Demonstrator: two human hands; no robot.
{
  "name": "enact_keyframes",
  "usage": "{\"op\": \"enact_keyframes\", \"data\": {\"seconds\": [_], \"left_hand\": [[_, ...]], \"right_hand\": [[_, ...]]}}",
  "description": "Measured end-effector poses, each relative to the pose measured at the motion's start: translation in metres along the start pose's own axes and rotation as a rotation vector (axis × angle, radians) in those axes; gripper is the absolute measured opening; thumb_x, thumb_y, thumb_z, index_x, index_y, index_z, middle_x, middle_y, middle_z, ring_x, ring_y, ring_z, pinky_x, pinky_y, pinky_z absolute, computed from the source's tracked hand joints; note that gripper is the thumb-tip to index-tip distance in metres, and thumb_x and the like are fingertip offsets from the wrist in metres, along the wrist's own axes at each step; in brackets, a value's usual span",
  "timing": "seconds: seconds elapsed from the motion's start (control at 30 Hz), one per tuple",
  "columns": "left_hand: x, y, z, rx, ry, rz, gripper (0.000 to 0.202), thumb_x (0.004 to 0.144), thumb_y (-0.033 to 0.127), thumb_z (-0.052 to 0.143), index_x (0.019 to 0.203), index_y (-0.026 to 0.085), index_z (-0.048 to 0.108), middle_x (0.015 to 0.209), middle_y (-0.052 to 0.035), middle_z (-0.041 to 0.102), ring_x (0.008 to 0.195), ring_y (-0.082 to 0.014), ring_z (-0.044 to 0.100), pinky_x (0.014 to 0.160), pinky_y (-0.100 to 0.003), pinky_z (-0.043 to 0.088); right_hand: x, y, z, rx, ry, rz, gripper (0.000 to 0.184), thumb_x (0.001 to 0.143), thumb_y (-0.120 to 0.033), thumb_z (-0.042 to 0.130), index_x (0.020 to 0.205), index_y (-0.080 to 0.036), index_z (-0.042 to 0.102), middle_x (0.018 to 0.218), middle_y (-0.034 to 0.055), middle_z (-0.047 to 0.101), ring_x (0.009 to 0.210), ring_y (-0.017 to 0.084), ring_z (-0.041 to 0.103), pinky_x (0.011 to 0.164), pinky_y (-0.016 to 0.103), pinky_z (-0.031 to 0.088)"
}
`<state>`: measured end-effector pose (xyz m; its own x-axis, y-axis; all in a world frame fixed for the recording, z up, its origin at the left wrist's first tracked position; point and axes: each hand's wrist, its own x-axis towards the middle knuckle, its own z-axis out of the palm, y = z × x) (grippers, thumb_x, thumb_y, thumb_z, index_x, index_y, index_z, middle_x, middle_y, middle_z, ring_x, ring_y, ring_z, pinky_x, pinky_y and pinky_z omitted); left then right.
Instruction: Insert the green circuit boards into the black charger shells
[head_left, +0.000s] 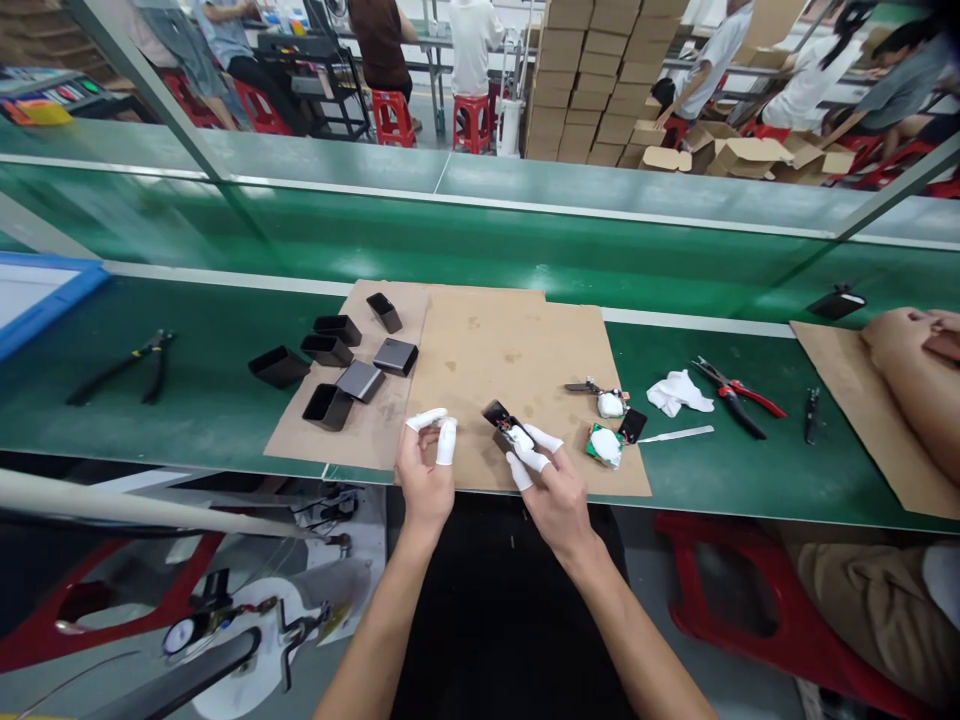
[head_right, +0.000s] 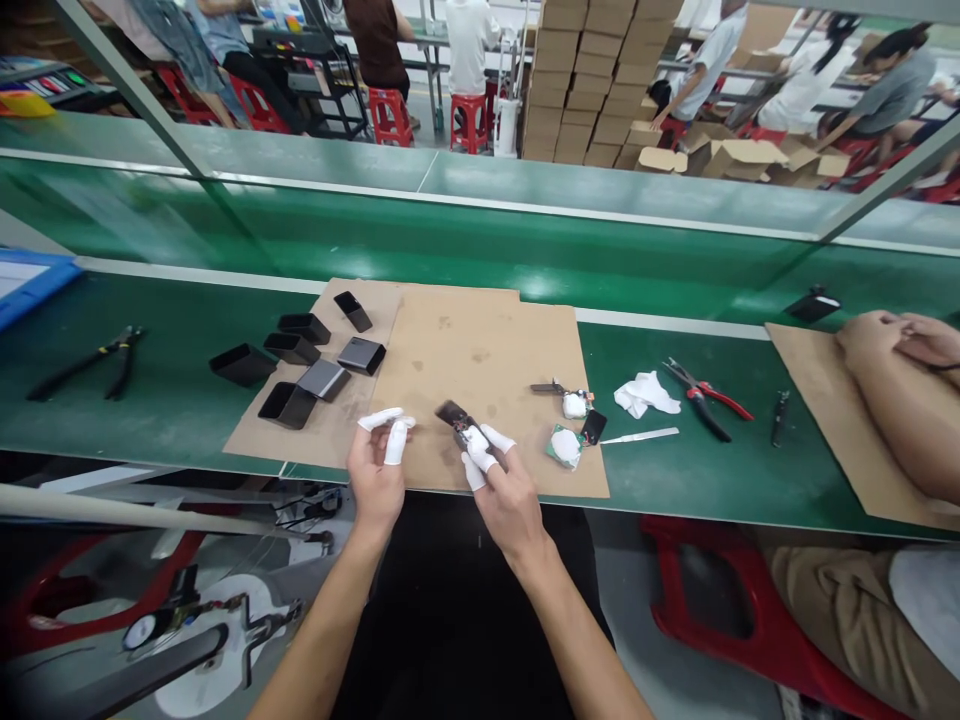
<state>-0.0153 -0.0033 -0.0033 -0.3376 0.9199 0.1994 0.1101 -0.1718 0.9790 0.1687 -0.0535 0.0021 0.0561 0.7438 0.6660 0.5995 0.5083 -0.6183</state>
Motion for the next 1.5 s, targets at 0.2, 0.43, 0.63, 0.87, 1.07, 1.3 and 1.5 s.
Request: {"op": "enact_keyframes", "data": {"seconds": [0.2, 0.43, 0.63, 0.87, 1.07, 1.3, 1.5], "left_hand": [[0.0, -0.001, -0.002, 0.015, 0.001, 0.006, 0.032, 0.101, 0.049, 0.075, 0.118, 0.022, 0.073, 0.115, -0.0086, 0.076, 0.104, -0.021, 0.076, 0.097, -0.035, 0.06], [0.0, -0.003, -0.002, 0.022, 0.001, 0.018, 0.03, 0.101, 0.048, 0.074, 0.116, 0.023, 0.073, 0.117, -0.008, 0.075, 0.105, -0.0206, 0.076, 0.096, -0.034, 0.061], [0.0, -0.001, -0.002, 0.02, -0.007, 0.021, 0.03, 0.104, 0.049, 0.07, 0.116, 0.022, 0.073, 0.114, -0.0082, 0.076, 0.105, -0.0214, 0.076, 0.096, -0.035, 0.061], [-0.001, 0.0, -0.003, 0.012, -0.01, 0.019, 0.031, 0.104, 0.051, 0.069, 0.115, 0.022, 0.073, 0.114, -0.0087, 0.075, 0.103, -0.0215, 0.076, 0.095, -0.036, 0.062], [-0.001, 0.0, -0.003, 0.014, -0.005, 0.024, 0.03, 0.105, 0.05, 0.069, 0.115, 0.022, 0.073, 0.114, -0.0087, 0.075, 0.105, -0.0216, 0.076, 0.097, -0.036, 0.062], [-0.001, 0.0, -0.003, 0.033, -0.015, 0.035, 0.028, 0.105, 0.049, 0.068, 0.114, 0.023, 0.073, 0.114, -0.0089, 0.074, 0.106, -0.0223, 0.076, 0.098, -0.037, 0.062], [-0.001, -0.003, -0.004, 0.047, -0.008, 0.05, 0.028, 0.106, 0.049, 0.067, 0.117, 0.024, 0.073, 0.114, -0.0081, 0.074, 0.103, -0.0216, 0.077, 0.099, -0.038, 0.062]], "right_hand": [[0.002, -0.002, 0.0, -0.013, -0.037, 0.014, 0.054, 0.1, -0.006, 0.071, 0.149, -0.03, 0.07, 0.144, 0.0139, 0.072, 0.124, 0.027, 0.08, 0.114, 0.041, 0.067], [0.001, -0.003, 0.004, 0.023, 0.006, -0.012, 0.052, 0.098, -0.004, 0.073, 0.143, -0.03, 0.074, 0.141, 0.0138, 0.072, 0.123, 0.028, 0.08, 0.111, 0.044, 0.069], [-0.002, -0.003, 0.007, 0.042, -0.003, -0.017, 0.057, 0.098, -0.003, 0.072, 0.146, -0.033, 0.072, 0.142, 0.0136, 0.072, 0.123, 0.029, 0.081, 0.108, 0.044, 0.071], [-0.005, -0.001, 0.003, 0.072, -0.018, 0.011, 0.05, 0.097, -0.005, 0.075, 0.139, -0.033, 0.077, 0.139, 0.0127, 0.074, 0.122, 0.028, 0.081, 0.108, 0.044, 0.071], [-0.004, -0.003, 0.003, 0.137, -0.018, 0.095, 0.035, 0.097, -0.012, 0.077, 0.126, -0.031, 0.083, 0.133, 0.0115, 0.077, 0.118, 0.028, 0.083, 0.107, 0.043, 0.071], [0.005, -0.011, 0.005, 0.327, 0.046, 0.306, 0.018, 0.091, -0.021, 0.087, 0.106, -0.029, 0.089, 0.121, 0.0102, 0.082, 0.112, 0.028, 0.084, 0.106, 0.045, 0.07], [0.022, -0.044, -0.012, 0.819, 0.278, 0.791, 0.026, 0.109, -0.041, 0.067, 0.131, -0.033, 0.078, 0.132, 0.0041, 0.082, 0.12, 0.018, 0.081, 0.107, 0.037, 0.069]]}}
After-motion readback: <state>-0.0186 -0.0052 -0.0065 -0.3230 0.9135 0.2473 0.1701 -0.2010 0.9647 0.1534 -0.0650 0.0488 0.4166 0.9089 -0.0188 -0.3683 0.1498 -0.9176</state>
